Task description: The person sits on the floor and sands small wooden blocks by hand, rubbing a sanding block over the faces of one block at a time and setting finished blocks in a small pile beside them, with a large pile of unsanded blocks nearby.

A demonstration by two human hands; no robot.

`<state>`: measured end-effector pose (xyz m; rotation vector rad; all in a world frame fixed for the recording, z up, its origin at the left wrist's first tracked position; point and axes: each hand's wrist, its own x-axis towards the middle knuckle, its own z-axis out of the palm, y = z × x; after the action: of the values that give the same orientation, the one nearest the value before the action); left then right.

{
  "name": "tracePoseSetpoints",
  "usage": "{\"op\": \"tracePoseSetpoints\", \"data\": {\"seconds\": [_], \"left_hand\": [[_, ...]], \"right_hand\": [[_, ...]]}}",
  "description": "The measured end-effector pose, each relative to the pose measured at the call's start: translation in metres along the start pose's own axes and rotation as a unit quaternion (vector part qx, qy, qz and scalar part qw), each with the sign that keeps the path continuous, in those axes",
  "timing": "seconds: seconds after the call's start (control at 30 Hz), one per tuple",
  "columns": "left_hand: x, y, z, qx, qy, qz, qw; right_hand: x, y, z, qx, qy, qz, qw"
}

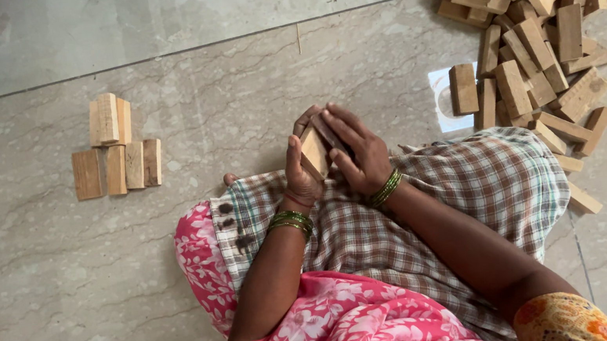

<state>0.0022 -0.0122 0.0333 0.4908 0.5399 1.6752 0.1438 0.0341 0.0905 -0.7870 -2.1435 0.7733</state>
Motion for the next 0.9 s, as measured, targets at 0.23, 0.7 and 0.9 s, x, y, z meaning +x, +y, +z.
{"op": "tracePoseSetpoints", "data": {"seconds": [0.23, 0.7, 0.9], "left_hand": [[0.0021, 0.0034, -0.0047, -0.067, 0.029, -0.001, 0.997], [0.0010, 0.0088, 0.0008, -0.074, 0.060, 0.022, 0.995], [0.0021, 0.0025, -0.0051, -0.007, 0.042, 0.052, 0.998]], "right_hand": [[-0.0055, -0.0045, 0.0060, 0.023, -0.065, -0.090, 0.994], [-0.0027, -0.0064, 0.0048, 0.017, -0.075, -0.101, 0.992], [-0.0008, -0.0043, 0.0008, 0.018, -0.040, -0.022, 0.999]]}}
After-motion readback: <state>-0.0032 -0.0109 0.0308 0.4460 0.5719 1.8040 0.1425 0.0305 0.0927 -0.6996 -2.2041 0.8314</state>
